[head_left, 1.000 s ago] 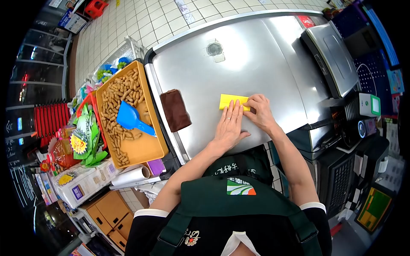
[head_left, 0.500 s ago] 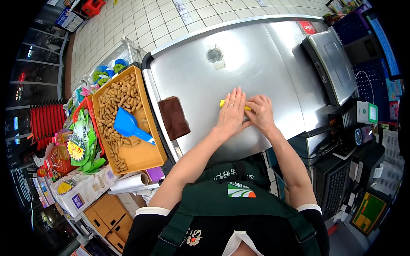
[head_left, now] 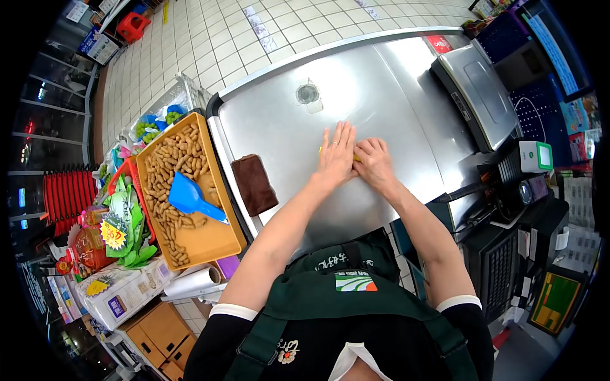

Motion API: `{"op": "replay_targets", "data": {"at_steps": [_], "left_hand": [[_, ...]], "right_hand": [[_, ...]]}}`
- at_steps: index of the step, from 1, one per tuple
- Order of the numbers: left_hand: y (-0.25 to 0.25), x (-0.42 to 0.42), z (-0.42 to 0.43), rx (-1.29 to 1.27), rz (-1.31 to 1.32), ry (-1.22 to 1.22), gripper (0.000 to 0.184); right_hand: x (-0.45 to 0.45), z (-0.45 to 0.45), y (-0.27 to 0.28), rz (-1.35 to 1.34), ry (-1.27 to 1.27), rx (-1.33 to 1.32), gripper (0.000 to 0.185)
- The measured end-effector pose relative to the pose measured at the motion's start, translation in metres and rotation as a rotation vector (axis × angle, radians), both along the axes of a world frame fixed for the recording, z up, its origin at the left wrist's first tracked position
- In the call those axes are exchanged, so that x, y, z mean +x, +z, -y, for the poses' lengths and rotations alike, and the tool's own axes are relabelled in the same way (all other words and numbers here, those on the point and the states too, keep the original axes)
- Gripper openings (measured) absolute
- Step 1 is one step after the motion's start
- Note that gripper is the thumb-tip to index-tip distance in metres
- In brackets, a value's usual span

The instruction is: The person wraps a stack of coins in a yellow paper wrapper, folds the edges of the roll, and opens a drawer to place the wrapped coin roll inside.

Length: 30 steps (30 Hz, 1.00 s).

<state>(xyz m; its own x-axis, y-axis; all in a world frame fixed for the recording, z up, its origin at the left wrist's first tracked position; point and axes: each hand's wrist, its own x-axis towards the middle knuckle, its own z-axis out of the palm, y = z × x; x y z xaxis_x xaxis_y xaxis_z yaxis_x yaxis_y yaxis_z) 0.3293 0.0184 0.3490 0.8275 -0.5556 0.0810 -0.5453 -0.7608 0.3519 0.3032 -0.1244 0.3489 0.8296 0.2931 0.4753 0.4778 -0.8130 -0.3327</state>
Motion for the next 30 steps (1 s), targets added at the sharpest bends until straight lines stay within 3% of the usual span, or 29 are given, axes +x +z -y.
{"op": "replay_targets", "data": {"at_steps": [2,10,14,23,30], "left_hand": [[0.005,-0.007,-0.006,0.022,-0.009,-0.009,0.098],[0.006,-0.093,-0.047,0.067,0.134,-0.14,0.085],[0.008,-0.132,-0.058,0.033,0.059,-0.168,0.085],[0.01,-0.105,-0.051,0.031,0.099,-0.179,0.09],[0.01,-0.087,-0.044,0.037,0.033,-0.18,0.084]], "right_hand": [[-0.003,0.001,-0.002,-0.07,0.034,-0.032,0.029],[-0.064,0.001,0.004,-0.135,0.066,-0.015,0.029],[-0.095,0.0,0.004,-0.16,0.046,0.001,0.028],[-0.089,-0.005,0.008,-0.083,0.031,-0.031,0.027],[-0.08,-0.01,0.003,-0.035,0.032,-0.041,0.026]]}}
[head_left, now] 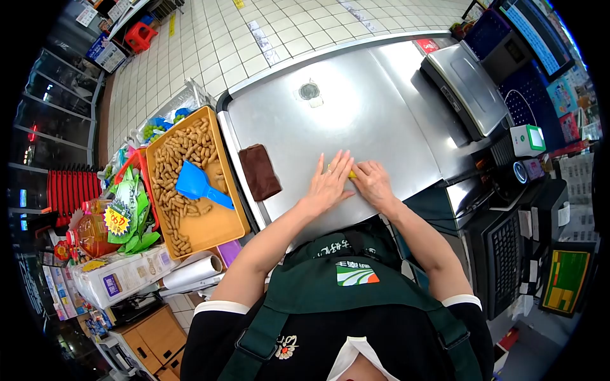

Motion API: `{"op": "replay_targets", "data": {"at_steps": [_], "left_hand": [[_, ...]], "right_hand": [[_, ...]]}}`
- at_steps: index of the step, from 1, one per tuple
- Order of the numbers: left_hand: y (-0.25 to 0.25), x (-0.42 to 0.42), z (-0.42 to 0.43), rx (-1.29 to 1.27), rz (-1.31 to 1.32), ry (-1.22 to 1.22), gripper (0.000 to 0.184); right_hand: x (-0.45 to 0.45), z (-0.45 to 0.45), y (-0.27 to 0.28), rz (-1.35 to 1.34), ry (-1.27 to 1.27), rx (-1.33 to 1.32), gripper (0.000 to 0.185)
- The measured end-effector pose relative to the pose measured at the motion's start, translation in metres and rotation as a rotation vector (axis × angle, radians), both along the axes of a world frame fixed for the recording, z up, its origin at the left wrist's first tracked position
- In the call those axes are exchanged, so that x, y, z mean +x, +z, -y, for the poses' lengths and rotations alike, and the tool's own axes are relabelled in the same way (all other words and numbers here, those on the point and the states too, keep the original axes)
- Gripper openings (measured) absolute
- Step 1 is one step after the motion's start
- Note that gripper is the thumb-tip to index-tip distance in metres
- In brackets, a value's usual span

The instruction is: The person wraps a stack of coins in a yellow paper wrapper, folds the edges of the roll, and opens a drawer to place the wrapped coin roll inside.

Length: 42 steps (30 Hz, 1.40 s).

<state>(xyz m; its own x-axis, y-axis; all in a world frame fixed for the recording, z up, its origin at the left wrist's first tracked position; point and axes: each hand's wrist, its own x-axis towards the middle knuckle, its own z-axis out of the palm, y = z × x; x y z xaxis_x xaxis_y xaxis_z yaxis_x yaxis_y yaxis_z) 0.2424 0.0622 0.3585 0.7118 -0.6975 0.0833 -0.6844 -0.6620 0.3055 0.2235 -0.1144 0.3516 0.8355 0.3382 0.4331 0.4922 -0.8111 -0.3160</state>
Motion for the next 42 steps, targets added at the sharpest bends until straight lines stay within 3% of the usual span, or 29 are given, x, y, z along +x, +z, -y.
{"op": "replay_targets", "data": {"at_steps": [5,7,8,10,11,13,17,22,24,25,27,29,31,34,42], "left_hand": [[-0.008,0.001,-0.003,-0.115,-0.093,0.055,0.081],[-0.018,-0.004,-0.005,-0.577,-0.237,0.479,0.068],[-0.024,-0.005,-0.006,-0.58,-0.237,0.483,0.068],[-0.024,-0.008,-0.01,-1.04,-0.814,0.664,0.057],[-0.024,-0.009,-0.009,-1.046,-0.809,0.67,0.057],[-0.015,-0.01,-0.003,-1.387,-1.319,0.552,0.044],[0.007,-0.013,0.005,-1.464,-1.395,0.583,0.042],[0.033,-0.03,0.01,-1.711,-1.58,0.516,0.044],[0.041,-0.038,0.005,-1.733,-1.625,0.438,0.043],[0.054,-0.041,0.001,-1.752,-1.669,0.363,0.042],[0.073,-0.05,-0.009,-1.694,-1.675,0.519,0.041],[0.076,-0.057,-0.021,-1.734,-1.922,0.199,0.044],[0.09,-0.066,-0.023,-1.657,-1.917,0.315,0.044],[0.096,-0.078,-0.028,-1.663,-2.047,0.062,0.042],[0.109,-0.089,-0.03,-1.599,-2.076,0.055,0.044]], "right_hand": [[0.0,-0.001,-0.003,-0.111,-0.016,0.043,0.027],[-0.004,-0.002,0.0,-0.163,-0.068,0.133,0.026],[-0.007,-0.005,0.0,-0.22,-0.116,0.226,0.025],[-0.013,-0.013,0.01,-0.355,-0.216,0.352,0.024],[-0.015,-0.018,0.015,-0.486,-0.324,0.478,0.023],[-0.02,-0.027,0.02,-0.542,-0.351,0.563,0.024],[-0.033,-0.049,0.04,-0.505,-0.402,0.782,0.022],[-0.047,-0.059,0.088,-0.535,-0.438,0.747,0.022],[-0.053,-0.054,0.108,-0.631,-0.355,0.47,0.018],[-0.056,-0.05,0.12,-0.638,-0.358,0.473,0.018],[-0.059,-0.036,0.14,-0.543,-0.268,0.602,0.016],[-0.058,-0.03,0.146,-0.35,-0.268,0.657,0.008],[-0.053,-0.027,0.154,-0.369,-0.171,0.704,0.011],[-0.057,-0.029,0.149,-0.313,-0.038,0.641,0.017],[-0.079,-0.037,0.151,-0.317,-0.1,0.781,0.021]]}}
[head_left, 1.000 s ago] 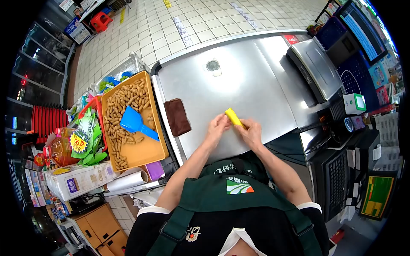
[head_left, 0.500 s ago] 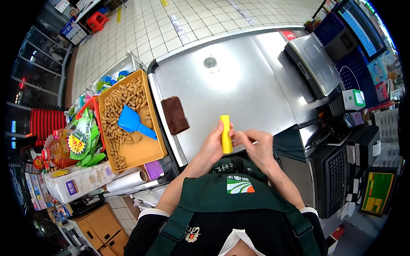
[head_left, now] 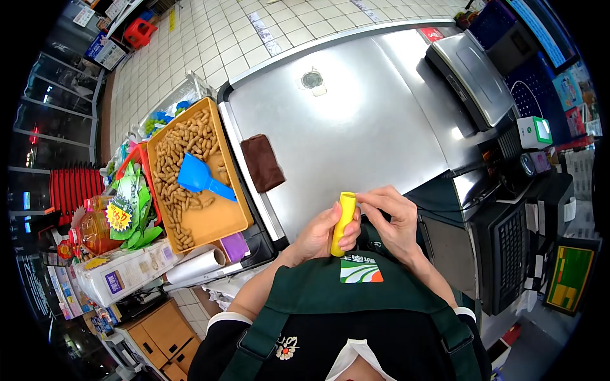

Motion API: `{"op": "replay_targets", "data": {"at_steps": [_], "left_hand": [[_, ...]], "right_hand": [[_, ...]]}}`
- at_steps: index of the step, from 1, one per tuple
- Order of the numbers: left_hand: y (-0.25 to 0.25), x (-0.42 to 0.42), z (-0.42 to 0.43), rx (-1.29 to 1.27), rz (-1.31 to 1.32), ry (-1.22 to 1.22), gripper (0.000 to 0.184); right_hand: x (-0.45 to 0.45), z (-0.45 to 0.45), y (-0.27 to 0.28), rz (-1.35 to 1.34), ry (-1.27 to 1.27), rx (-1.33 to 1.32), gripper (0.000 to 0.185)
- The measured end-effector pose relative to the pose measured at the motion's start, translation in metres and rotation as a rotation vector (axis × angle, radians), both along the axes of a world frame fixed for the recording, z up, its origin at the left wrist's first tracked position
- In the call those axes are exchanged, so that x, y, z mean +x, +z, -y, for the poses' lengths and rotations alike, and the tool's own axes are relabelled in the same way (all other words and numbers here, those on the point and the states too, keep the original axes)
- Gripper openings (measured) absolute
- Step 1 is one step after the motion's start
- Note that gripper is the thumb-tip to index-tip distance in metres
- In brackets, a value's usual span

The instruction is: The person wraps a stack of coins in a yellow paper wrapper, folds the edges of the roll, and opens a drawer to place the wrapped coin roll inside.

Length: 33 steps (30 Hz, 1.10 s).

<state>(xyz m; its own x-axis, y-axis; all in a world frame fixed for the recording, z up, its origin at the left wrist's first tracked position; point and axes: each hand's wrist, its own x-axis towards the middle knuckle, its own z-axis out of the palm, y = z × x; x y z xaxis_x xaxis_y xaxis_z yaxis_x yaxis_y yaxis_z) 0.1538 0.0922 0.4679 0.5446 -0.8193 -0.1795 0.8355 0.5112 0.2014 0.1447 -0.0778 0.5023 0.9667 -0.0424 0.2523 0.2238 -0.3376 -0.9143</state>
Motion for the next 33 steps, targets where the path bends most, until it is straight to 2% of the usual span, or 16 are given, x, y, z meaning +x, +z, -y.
{"op": "replay_targets", "data": {"at_steps": [9,11,15,17,26,29,33], "left_hand": [[-0.002,-0.003,-0.007,0.089,0.12,-0.047,0.045],[-0.004,-0.003,-0.008,0.13,0.205,-0.091,0.045],[-0.004,-0.007,-0.006,0.193,0.211,-0.102,0.044],[-0.005,-0.007,-0.006,0.206,0.236,-0.111,0.043],[-0.007,-0.008,-0.003,0.234,0.183,-0.119,0.043],[-0.005,-0.009,-0.003,0.23,0.077,-0.115,0.043],[-0.006,-0.01,-0.004,0.221,0.104,-0.097,0.043]], "right_hand": [[-0.001,0.008,0.001,-0.004,0.149,0.002,0.019],[-0.001,0.011,0.0,-0.114,0.198,0.129,0.016],[-0.003,0.014,-0.004,-0.178,0.22,0.211,0.014],[-0.008,0.01,-0.006,-0.338,0.181,0.412,0.014],[-0.012,-0.003,-0.016,-0.142,0.03,0.236,0.007],[-0.012,-0.004,-0.023,-0.129,0.036,0.219,0.008],[-0.014,-0.007,-0.024,-0.181,0.039,0.235,0.009]]}}
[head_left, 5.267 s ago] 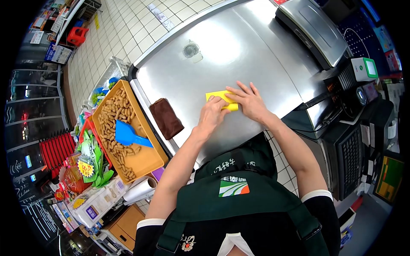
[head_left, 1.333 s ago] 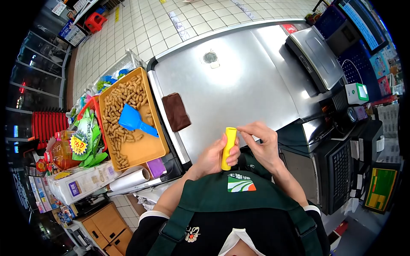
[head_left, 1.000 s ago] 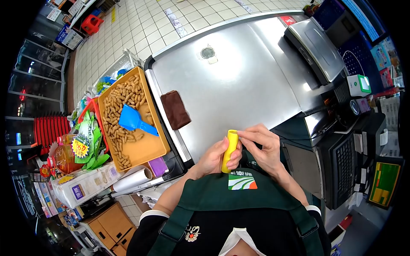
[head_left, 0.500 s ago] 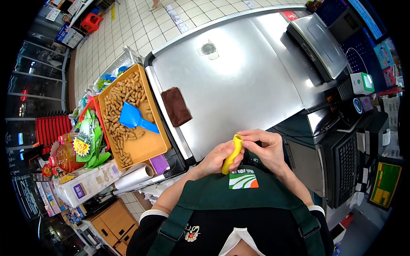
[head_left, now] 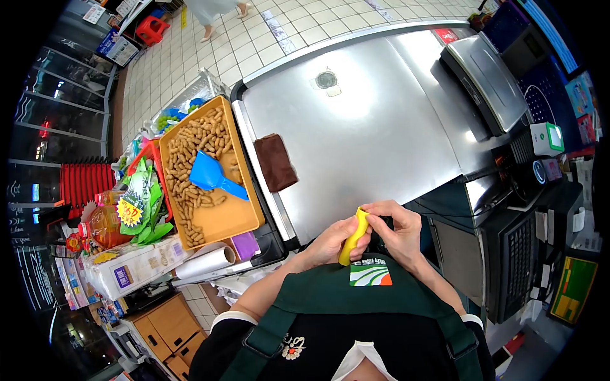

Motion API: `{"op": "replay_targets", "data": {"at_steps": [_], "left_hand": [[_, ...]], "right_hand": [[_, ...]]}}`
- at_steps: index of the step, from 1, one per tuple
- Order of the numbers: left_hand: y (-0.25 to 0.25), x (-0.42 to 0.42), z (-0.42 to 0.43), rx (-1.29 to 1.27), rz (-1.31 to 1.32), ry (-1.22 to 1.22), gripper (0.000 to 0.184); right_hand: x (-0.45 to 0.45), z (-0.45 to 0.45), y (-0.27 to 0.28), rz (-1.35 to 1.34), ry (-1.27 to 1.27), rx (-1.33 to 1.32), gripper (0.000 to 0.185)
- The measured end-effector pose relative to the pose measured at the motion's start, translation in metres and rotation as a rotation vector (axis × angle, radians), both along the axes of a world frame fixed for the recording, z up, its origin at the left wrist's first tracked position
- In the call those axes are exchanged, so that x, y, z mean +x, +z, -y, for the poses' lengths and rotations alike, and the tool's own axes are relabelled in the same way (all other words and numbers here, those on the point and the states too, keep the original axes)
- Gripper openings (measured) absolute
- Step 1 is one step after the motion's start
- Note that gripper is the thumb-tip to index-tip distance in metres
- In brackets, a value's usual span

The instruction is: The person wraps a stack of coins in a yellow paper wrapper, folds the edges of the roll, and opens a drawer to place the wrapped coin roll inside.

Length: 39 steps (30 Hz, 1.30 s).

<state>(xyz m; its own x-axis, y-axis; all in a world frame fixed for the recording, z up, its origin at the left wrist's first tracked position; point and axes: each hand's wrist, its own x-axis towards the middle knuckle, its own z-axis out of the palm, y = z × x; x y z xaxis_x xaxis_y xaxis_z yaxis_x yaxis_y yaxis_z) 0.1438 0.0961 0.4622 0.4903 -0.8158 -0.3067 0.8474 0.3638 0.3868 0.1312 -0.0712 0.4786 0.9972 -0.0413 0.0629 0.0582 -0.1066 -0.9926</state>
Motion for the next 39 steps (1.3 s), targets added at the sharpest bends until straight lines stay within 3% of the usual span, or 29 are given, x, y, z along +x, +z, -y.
{"op": "replay_targets", "data": {"at_steps": [3,8,11,13,19,24,26,39], "left_hand": [[-0.005,-0.001,0.001,-0.032,0.044,0.023,0.043],[-0.009,0.0,0.001,-0.089,0.085,0.048,0.043],[-0.008,0.0,0.001,-0.102,0.068,0.054,0.043],[-0.008,0.0,0.001,-0.101,0.06,0.054,0.043],[-0.007,-0.005,-0.001,-0.101,0.027,0.016,0.043],[0.0,-0.002,-0.002,-0.051,0.15,-0.033,0.042],[0.001,-0.002,-0.003,-0.044,0.163,-0.042,0.043],[-0.004,-0.006,-0.003,-0.141,0.091,-0.027,0.044]], "right_hand": [[0.004,-0.006,0.012,-0.145,-0.097,0.244,0.011],[-0.002,0.0,-0.002,-0.221,-0.058,0.219,0.016],[0.003,-0.001,0.002,-0.124,-0.063,0.089,0.014],[0.005,-0.002,0.001,0.154,-0.044,-0.145,0.013],[0.004,0.002,0.0,0.284,0.005,-0.269,0.016],[0.006,0.013,0.004,-0.048,0.135,0.036,0.022],[0.005,0.015,0.002,-0.197,0.289,0.353,0.027],[-0.001,0.007,-0.006,-0.157,0.242,0.364,0.026]]}}
